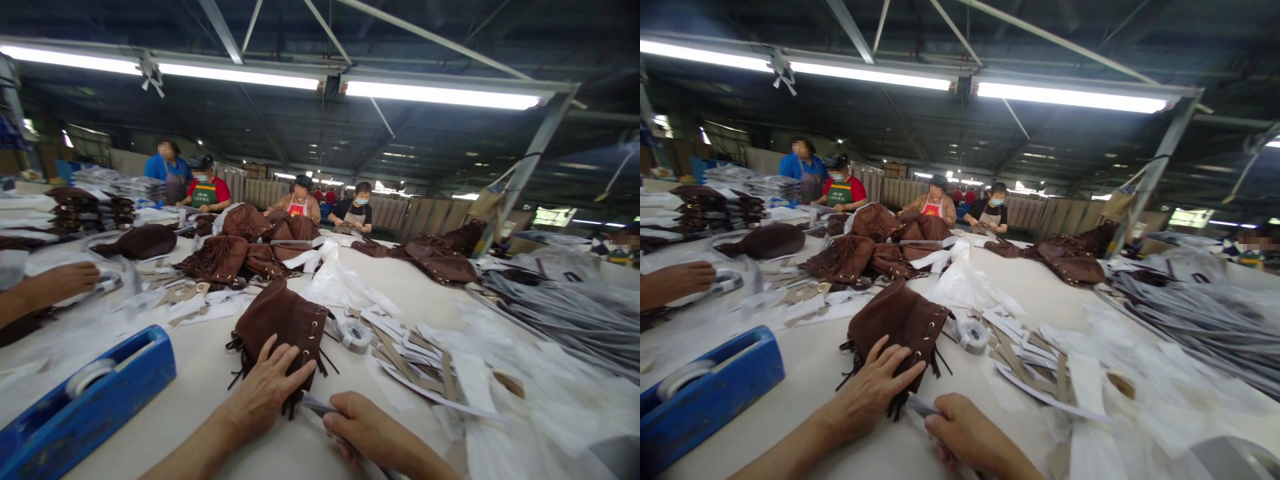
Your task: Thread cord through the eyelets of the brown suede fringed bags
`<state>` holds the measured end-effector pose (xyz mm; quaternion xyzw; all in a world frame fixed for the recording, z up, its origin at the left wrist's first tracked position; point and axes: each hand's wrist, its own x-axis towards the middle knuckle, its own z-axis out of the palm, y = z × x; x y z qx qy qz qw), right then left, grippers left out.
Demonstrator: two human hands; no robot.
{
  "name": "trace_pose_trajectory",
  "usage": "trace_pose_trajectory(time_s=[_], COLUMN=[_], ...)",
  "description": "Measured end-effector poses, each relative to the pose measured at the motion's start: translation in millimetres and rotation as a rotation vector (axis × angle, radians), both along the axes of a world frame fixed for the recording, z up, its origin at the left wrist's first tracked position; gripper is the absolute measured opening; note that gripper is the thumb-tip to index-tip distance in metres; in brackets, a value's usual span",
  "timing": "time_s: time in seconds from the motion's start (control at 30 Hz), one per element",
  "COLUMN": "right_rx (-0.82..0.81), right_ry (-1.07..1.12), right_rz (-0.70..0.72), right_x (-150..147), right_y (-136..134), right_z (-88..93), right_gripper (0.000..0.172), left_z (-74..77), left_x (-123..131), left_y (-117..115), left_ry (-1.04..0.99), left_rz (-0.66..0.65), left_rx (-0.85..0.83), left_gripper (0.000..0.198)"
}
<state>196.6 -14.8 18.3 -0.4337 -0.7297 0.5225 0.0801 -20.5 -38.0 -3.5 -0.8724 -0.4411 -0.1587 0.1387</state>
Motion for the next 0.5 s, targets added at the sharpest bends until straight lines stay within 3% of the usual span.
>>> trace_pose_trajectory(time_s=[0.1, 0.23, 0.33, 0.5], right_rx=[-0.070, -0.245, -0.413, -0.722], right_ry=[0.054, 0.100, 0.155, 0.316], right_rz=[0.007, 0.010, 0.072, 0.219], right_x=[-2.3, 3.2, 19.0, 59.7], right_y=[4.4, 10.7, 10.0, -1.2], right_z=[3.4, 6.3, 11.7, 14.8], right_gripper=[0.015, 0.013, 0.015, 0.041], left_z=[2.1, -8.5, -16.3, -15.5], left_x=[18.1, 37.6, 31.6, 3.1], left_y=[-11.3, -9.7, -2.7, 1.8], left_ry=[-0.031, -0.093, -0.119, -0.226], left_rz=[-0.138, -0.190, -0.194, -0.136], left_rx=[-0.104, -0.150, -0.116, -0.066], left_gripper=[0.085, 0.063, 0.051, 0.041])
